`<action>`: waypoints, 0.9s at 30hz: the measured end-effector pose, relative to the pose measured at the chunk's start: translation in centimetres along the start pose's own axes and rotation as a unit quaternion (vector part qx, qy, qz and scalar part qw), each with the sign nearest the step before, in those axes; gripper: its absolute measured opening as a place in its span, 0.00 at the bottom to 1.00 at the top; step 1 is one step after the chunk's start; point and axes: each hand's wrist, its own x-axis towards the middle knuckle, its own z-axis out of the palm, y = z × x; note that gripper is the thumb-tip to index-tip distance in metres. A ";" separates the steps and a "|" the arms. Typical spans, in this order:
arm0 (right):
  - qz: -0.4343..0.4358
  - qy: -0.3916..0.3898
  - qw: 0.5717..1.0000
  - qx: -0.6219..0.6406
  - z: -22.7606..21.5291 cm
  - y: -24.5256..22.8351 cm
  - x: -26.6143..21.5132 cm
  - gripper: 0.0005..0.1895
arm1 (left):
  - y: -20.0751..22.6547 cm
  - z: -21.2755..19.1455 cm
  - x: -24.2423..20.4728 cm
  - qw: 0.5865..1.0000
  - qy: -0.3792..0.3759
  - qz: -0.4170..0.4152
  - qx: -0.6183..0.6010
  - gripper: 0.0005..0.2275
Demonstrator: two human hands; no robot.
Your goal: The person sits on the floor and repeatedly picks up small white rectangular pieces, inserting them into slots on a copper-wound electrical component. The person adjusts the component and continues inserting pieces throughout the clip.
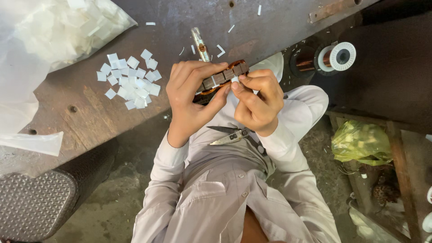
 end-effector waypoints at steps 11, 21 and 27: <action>-0.005 -0.025 1.000 0.015 -0.3 -0.1 1.0 0.11 | -0.3 -0.3 -0.1 1.000 -0.007 -0.001 -0.019 0.16; 0.222 -0.117 0.945 0.209 -0.2 -1.8 1.1 0.27 | -2.1 -1.4 -1.7 0.998 0.060 -0.013 -0.003 0.19; 0.194 -0.079 0.947 0.246 2.7 -1.5 -2.3 0.31 | -1.3 -1.4 -3.9 0.996 0.079 -0.006 -0.041 0.17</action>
